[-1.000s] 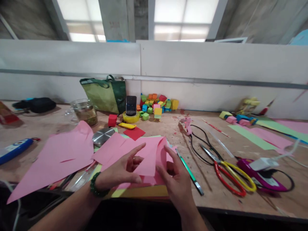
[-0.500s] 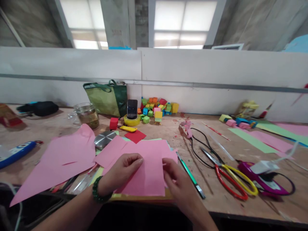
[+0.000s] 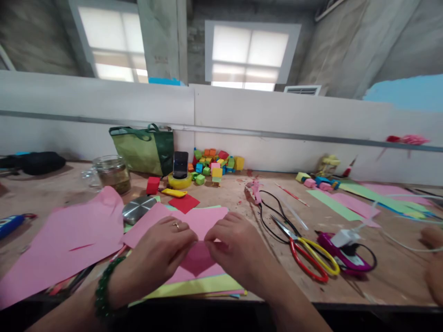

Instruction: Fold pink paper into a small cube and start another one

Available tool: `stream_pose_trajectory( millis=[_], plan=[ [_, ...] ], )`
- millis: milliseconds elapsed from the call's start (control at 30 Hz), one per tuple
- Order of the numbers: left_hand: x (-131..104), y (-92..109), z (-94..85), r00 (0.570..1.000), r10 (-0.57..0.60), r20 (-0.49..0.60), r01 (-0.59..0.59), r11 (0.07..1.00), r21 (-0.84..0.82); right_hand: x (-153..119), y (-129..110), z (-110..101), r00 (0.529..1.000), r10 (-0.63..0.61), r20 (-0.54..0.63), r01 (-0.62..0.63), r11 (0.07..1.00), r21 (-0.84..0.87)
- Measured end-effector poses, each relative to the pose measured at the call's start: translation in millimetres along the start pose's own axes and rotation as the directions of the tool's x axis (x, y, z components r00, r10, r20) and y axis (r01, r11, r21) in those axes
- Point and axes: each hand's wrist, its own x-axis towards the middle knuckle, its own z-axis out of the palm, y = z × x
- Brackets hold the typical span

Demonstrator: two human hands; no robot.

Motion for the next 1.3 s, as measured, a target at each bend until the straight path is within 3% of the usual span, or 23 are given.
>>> stream_pose_trajectory(
  millis=[133, 267, 367, 433, 500, 633, 733, 967, 1033, 1133, 1200, 1300],
  plan=[
    [-12.2, -15.5, -10.3, 0.997, -0.034, -0.063, 0.035, 0.999, 0.015, -11.8, 16.4, 1.1, 0.991, 0.132, -0.003, -0.131, 0.983, 0.127],
    [-28.4, -41.3, -18.4, 0.988, -0.066, -0.138, 0.076, 0.995, 0.063, -23.4, 31.3, -5.5, 0.983, 0.179, -0.033, -0.171, 0.972, 0.163],
    [-36.7, -56.9, -24.5, 0.951, -0.162, -0.262, 0.206, 0.967, 0.149, -29.6, 38.0, -10.2, 0.967, 0.242, -0.075, -0.229, 0.962, 0.145],
    [-36.3, -55.3, -25.9, 0.909, -0.189, -0.372, 0.271, 0.945, 0.182, -29.1, 36.0, -7.7, 0.961, 0.258, -0.1, -0.243, 0.959, 0.144],
    [-31.3, -42.5, -22.4, 0.895, -0.096, -0.436, 0.204, 0.956, 0.21, -24.2, 26.9, 0.5, 0.972, 0.22, -0.083, -0.205, 0.965, 0.163],
    [-19.9, -10.9, -4.0, 0.96, 0.052, -0.274, 0.001, 0.982, 0.19, -9.6, 2.3, 21.7, 0.998, 0.061, -0.034, -0.052, 0.973, 0.226],
    [-19.6, -6.9, 5.6, 0.982, 0.014, -0.189, 0.014, 0.989, 0.147, -5.6, -0.8, 27.0, 0.998, 0.037, -0.049, -0.025, 0.973, 0.23],
    [-29.7, -32.9, -2.0, 0.982, -0.102, -0.158, 0.117, 0.989, 0.087, -30.5, 49.7, 3.4, 0.973, 0.226, 0.056, -0.232, 0.959, 0.165],
    [-30.5, -41.2, -3.3, 0.964, -0.216, -0.156, 0.221, 0.975, 0.018, -41.8, 66.9, -3.3, 0.94, 0.339, 0.024, -0.34, 0.935, 0.098],
    [-27.7, -51.3, 3.4, 0.898, -0.423, -0.123, 0.396, 0.897, -0.198, -53.0, 76.7, -2.4, 0.86, 0.421, -0.287, -0.454, 0.889, -0.055],
    [-23.8, -54.9, 13.3, 0.883, -0.468, -0.036, 0.42, 0.822, -0.385, -53.2, 68.5, 8.1, 0.878, 0.29, -0.38, -0.357, 0.927, -0.118],
    [-18.4, -56.1, 29.6, 0.893, -0.444, 0.076, 0.404, 0.713, -0.573, -46.0, 44.8, 33.5, 0.967, -0.072, -0.245, 0.014, 0.973, -0.232]
  ],
)
